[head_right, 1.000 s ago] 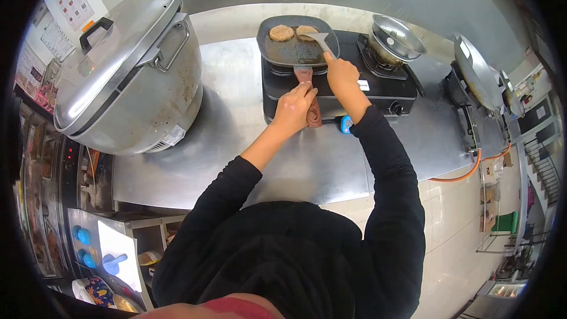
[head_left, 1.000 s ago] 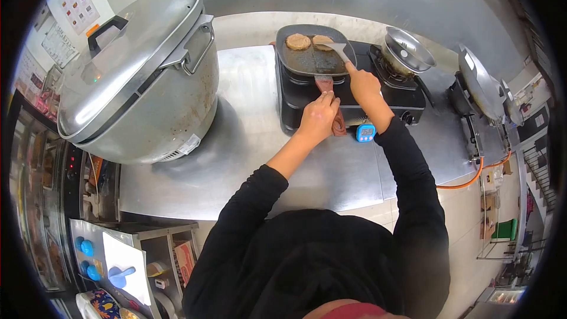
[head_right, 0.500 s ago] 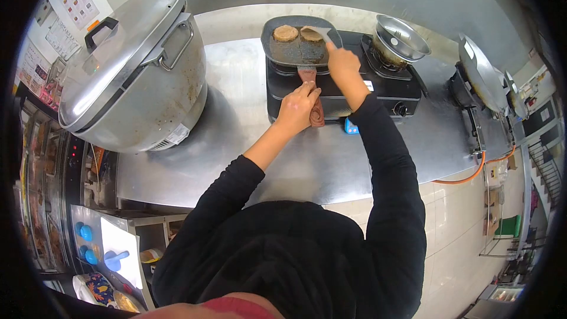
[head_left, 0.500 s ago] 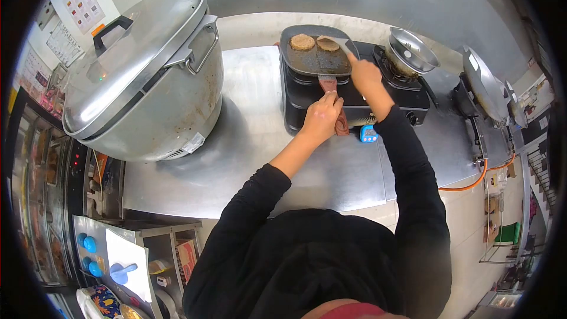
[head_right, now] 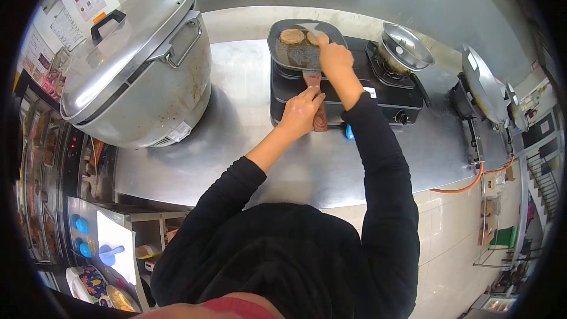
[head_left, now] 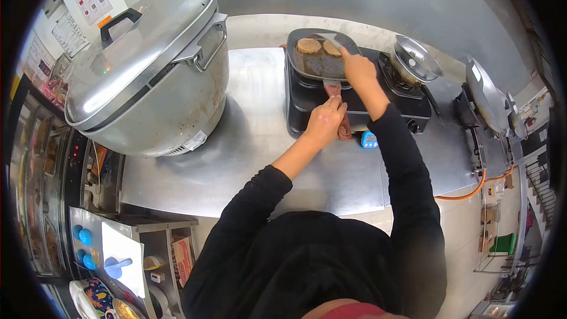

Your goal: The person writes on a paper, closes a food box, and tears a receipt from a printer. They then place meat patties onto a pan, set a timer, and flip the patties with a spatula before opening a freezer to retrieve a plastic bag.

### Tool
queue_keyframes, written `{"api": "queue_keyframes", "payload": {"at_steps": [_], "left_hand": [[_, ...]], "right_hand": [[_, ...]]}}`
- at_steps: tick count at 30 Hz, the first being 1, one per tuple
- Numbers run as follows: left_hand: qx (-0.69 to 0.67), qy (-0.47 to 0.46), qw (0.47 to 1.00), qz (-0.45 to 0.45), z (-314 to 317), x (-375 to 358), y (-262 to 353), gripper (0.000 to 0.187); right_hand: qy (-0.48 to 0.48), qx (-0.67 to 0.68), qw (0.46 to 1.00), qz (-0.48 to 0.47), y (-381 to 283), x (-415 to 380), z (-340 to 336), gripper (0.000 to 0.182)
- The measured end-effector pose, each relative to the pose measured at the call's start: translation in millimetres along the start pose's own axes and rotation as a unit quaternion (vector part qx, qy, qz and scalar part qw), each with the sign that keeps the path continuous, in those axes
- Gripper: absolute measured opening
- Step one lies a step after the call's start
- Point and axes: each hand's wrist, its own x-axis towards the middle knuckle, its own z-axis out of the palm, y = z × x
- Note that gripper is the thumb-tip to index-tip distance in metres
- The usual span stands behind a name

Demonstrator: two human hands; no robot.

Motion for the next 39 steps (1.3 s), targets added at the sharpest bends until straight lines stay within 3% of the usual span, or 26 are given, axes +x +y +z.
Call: {"api": "queue_keyframes", "payload": {"at_steps": [3, 7, 13, 20, 23, 27, 30, 32, 39], "left_hand": [[0.003, 0.037, 0.999, 0.022, 2.7, -0.5, -3.1, 0.043], [-0.009, 0.017, 1.000, 0.000, 5.3, -1.6, -3.6, 0.043], [0.012, 0.041, 0.999, 0.015, 0.0, -0.3, -1.9, 0.040], [0.012, 0.013, 1.000, 0.001, 1.4, -1.8, -2.8, 0.040], [0.028, 0.026, 0.999, 0.005, 4.1, -3.4, -2.7, 0.039], [0.019, 0.042, 0.999, 0.006, 6.9, -3.8, -5.5, 0.038], [0.004, 0.033, 0.999, 0.000, 1.9, -3.8, -3.2, 0.039], [0.014, 0.034, 0.999, 0.004, 2.4, -4.7, -3.4, 0.039], [0.028, 0.039, 0.999, 0.006, 5.5, -4.0, -4.9, 0.033]], "right_hand": [[-0.040, -0.019, 0.999, -0.006, -22.1, 7.3, 12.7, 0.039], [-0.055, -0.011, 0.998, -0.003, -31.7, 0.8, 26.5, 0.036], [-0.007, -0.005, 1.000, -0.009, -26.9, 15.6, 1.3, 0.031], [-0.079, -0.014, 0.997, -0.012, -25.3, 4.8, 16.3, 0.033], [-0.041, -0.007, 0.998, -0.043, -15.6, 10.0, -5.0, 0.045], [-0.097, -0.038, 0.993, -0.050, -25.5, -9.9, 16.8, 0.051], [-0.071, -0.029, 0.995, -0.065, -18.6, -11.2, 17.9, 0.053], [-0.058, -0.018, 0.996, -0.069, -15.5, -4.6, -17.0, 0.054], [-0.061, -0.036, 0.994, -0.078, -14.4, -23.0, 11.8, 0.047]]}}
